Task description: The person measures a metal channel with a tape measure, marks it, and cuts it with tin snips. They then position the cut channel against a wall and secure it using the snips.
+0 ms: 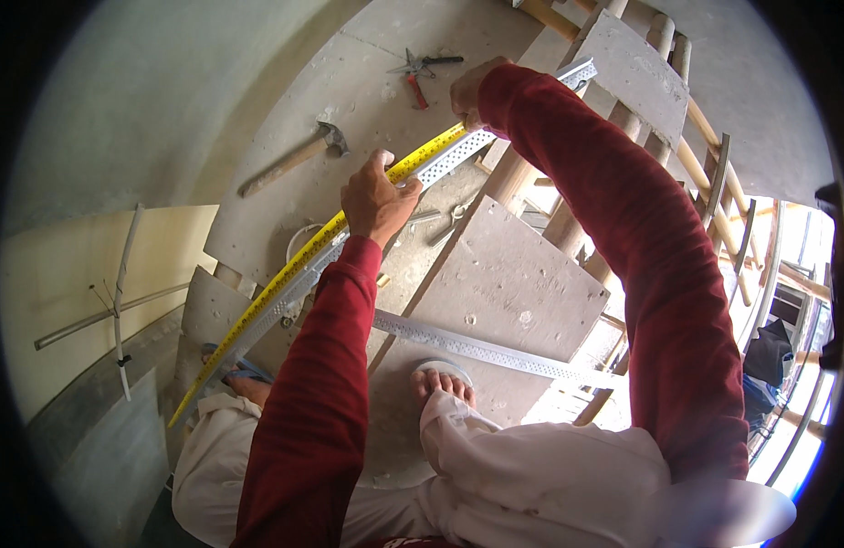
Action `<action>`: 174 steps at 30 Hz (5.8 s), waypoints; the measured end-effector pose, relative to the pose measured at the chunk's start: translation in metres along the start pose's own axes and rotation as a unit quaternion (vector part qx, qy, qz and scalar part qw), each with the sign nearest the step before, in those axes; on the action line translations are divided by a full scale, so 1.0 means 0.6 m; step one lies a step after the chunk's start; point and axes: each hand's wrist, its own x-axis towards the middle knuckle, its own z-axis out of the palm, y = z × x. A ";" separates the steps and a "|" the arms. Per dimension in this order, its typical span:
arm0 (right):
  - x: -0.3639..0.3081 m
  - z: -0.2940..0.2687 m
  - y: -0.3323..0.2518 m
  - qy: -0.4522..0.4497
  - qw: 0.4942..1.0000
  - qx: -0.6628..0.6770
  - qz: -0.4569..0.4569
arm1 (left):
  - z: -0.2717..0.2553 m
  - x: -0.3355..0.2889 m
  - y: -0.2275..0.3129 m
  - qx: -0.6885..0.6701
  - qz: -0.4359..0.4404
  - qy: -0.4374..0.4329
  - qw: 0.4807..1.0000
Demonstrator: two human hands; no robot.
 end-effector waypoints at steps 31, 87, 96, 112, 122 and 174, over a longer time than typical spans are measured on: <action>-0.053 -0.020 -0.029 0.040 0.994 0.069 0.075 | 0.012 0.037 -0.034 0.014 0.029 -0.084 0.996; -0.030 -0.001 -0.018 -0.008 0.998 0.054 0.024 | -0.007 0.073 -0.050 -0.208 0.004 -0.270 0.940; -0.012 -0.016 -0.047 -0.015 0.990 0.077 0.117 | -0.008 0.076 -0.077 -0.179 0.000 -0.175 0.968; 0.088 0.122 -0.145 0.398 0.895 0.157 0.124 | -0.059 0.136 -0.173 -0.176 -0.085 -0.219 0.956; 0.171 0.160 -0.193 0.392 0.891 0.184 0.139 | -0.021 0.156 -0.262 -0.135 -0.053 -0.183 0.972; 0.379 0.044 -0.002 0.352 0.676 0.576 0.295 | 0.020 0.157 -0.341 -0.040 -0.048 -0.155 0.986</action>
